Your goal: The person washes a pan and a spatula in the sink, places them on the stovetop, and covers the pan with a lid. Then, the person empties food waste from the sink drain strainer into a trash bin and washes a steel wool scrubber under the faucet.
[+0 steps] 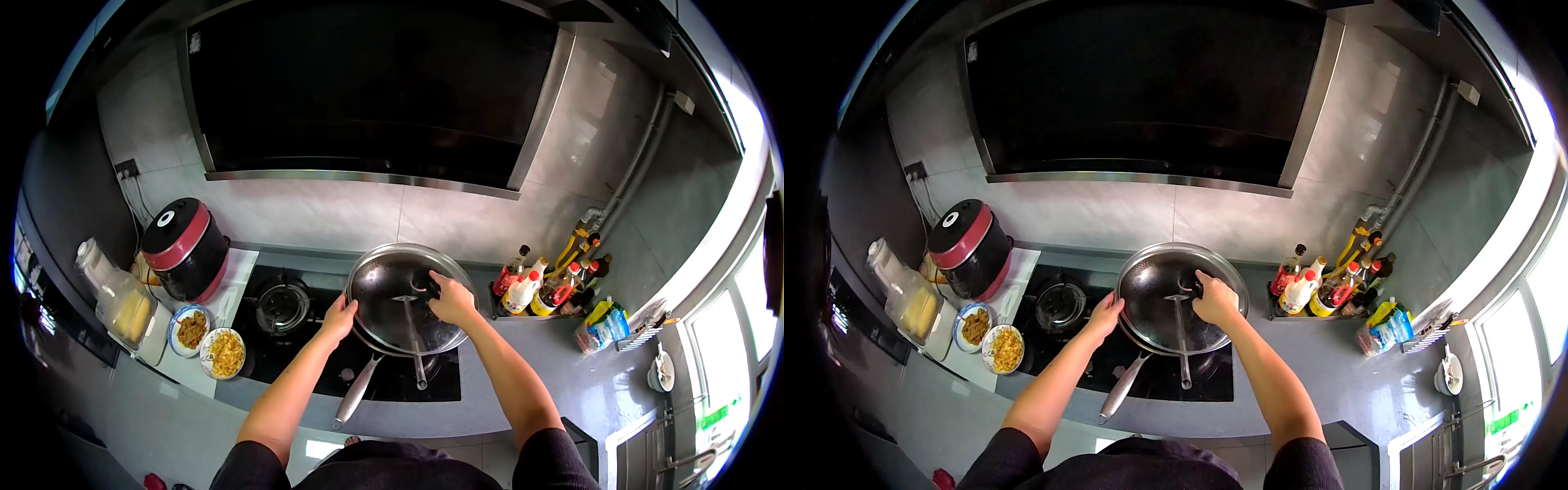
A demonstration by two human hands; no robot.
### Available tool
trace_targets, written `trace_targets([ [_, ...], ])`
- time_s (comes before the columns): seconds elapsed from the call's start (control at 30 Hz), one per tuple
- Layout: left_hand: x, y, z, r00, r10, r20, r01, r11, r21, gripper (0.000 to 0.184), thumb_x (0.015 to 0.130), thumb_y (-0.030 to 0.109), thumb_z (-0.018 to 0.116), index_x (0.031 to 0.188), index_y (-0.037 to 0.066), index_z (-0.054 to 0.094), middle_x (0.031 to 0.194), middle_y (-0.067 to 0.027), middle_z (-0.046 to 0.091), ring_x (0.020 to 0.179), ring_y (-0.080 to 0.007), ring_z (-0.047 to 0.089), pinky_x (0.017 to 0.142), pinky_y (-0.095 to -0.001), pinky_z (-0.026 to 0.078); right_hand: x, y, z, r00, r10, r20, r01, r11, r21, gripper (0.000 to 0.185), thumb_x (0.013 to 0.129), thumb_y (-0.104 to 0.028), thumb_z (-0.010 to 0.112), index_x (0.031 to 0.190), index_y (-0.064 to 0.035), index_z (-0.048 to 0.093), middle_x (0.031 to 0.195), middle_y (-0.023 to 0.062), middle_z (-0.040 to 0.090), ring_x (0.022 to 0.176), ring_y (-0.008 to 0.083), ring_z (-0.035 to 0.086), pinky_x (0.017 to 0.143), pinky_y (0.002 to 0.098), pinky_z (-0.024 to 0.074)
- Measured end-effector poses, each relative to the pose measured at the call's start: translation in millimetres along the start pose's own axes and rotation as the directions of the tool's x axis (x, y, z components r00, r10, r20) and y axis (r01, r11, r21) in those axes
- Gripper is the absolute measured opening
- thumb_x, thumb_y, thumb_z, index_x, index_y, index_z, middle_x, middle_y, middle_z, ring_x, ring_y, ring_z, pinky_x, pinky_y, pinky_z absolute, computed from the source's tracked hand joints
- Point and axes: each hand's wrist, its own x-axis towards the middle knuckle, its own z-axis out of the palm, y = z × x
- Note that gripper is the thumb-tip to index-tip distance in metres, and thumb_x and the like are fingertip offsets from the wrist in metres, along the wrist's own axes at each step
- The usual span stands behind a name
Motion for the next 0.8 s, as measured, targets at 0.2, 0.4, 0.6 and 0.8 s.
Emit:
trace_targets([
  [0.2,-5,-31,4,0.978,0.051,-0.200,0.041,0.902,0.431,0.045,0.091,0.023,0.052,0.128,-0.001,0.041,0.126,-0.0179,0.051,0.116,-0.0302,0.050,0.098,-0.0352,0.037,13,-2,20,0.993,0.014,0.114,-0.009,0.999,-0.038,0.065,0.068,-0.019,0.061,0.131,-0.0178,0.047,0.104,0.0148,0.060,0.100,0.0303,0.058,0.084,0.0398,0.0474],
  [0.4,-16,2,4,0.990,-0.081,-0.116,0.115,0.939,0.323,0.050,0.090,0.021,0.054,0.130,-0.002,0.037,0.128,-0.0195,0.049,0.119,-0.0294,0.048,0.098,-0.0354,0.038,16,-12,16,0.983,0.006,0.186,0.003,0.999,-0.051,0.064,0.069,-0.018,0.059,0.132,-0.0161,0.046,0.114,0.0155,0.059,0.107,0.0303,0.056,0.089,0.0393,0.0460],
  [0.6,-17,-4,6,0.981,-0.147,-0.129,0.183,0.927,0.327,0.059,0.090,0.026,0.055,0.138,0.001,0.032,0.133,-0.0171,0.047,0.123,-0.0250,0.045,0.100,-0.0328,0.035,15,-15,12,0.986,-0.003,0.167,0.019,0.996,-0.092,0.053,0.070,-0.019,0.060,0.122,-0.0151,0.052,0.110,0.0145,0.061,0.103,0.0305,0.058,0.086,0.0404,0.0471],
  [0.8,-16,-13,14,0.961,-0.169,-0.217,0.240,0.902,0.359,0.067,0.091,0.026,0.052,0.142,0.000,0.017,0.141,-0.0209,0.035,0.129,-0.0291,0.038,0.104,-0.0336,0.032,16,-7,18,0.985,-0.021,0.174,0.020,1.000,0.008,0.043,0.071,-0.020,0.060,0.114,-0.0137,0.057,0.102,0.0100,0.064,0.100,0.0295,0.060,0.082,0.0405,0.0490],
])
